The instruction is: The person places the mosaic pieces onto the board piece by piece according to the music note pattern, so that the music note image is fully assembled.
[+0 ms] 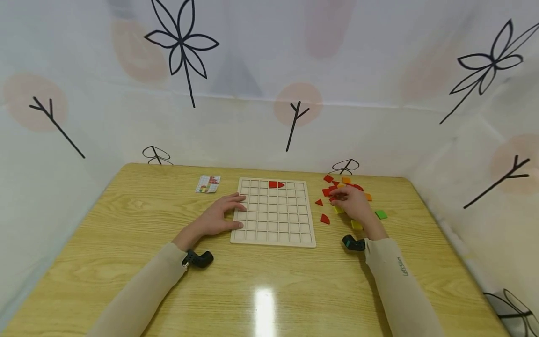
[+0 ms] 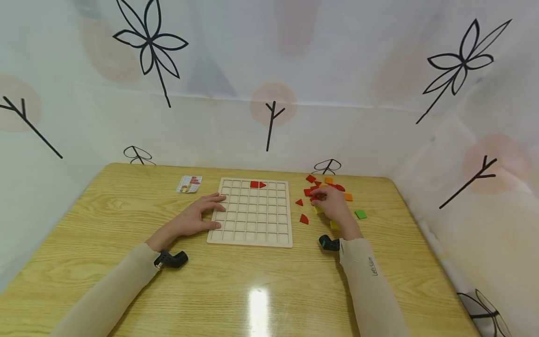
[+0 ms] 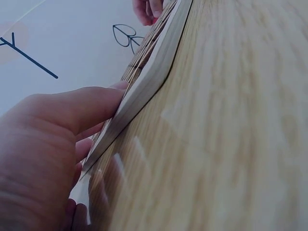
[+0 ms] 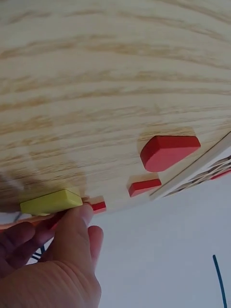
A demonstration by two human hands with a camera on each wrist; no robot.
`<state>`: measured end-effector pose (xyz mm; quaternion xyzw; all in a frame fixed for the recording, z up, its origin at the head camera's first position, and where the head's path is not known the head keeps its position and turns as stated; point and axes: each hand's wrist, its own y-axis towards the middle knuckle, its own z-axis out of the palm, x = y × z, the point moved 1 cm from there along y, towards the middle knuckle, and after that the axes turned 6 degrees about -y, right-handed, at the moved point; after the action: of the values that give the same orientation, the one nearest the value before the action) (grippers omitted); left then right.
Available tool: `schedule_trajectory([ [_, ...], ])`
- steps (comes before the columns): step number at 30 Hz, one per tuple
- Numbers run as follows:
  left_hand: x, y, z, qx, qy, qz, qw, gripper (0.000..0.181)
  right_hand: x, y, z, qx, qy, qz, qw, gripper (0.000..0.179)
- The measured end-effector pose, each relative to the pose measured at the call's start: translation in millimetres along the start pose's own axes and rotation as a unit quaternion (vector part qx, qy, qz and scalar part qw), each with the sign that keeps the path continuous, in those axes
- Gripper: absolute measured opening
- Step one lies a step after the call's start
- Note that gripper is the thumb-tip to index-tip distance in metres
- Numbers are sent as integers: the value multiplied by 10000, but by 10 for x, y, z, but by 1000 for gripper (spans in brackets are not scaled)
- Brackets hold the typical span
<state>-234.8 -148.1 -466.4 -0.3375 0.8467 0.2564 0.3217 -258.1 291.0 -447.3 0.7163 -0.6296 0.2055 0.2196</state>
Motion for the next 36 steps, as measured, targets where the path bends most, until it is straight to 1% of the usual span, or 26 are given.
schedule_trajectory([
  [4, 23, 2, 7, 34, -7, -64, 10000, 38, 18, 3, -11, -68, -56, -47, 9999, 22],
  [8, 38, 2, 11, 45, 8, -65, 10000, 38, 26, -7, -28, -108, -42, -31, 9999, 22],
  [16, 39, 3, 23, 38, 56, -50, 10000, 38, 39, 1, -36, -198, 49, 157, 9997, 22],
  [21, 34, -1, 16, 39, 65, -61, 10000, 38, 139, 5, -24, -295, 246, 187, 9991, 23],
  [25, 27, -2, 15, 33, 28, -69, 10000, 38, 231, 16, 13, -240, 483, 70, 9985, 26],
  [29, 27, -2, 21, 41, 18, -99, 9999, 38, 329, 47, 69, -188, 597, -80, 9980, 32],
  [32, 24, 0, 23, 46, 39, -86, 9999, 38, 413, 68, 116, -215, 722, -165, 9970, 34],
  [36, 8, 0, 15, 18, -1, -36, 10000, 37, 528, 97, 201, -204, 1033, -242, 9941, 35],
])
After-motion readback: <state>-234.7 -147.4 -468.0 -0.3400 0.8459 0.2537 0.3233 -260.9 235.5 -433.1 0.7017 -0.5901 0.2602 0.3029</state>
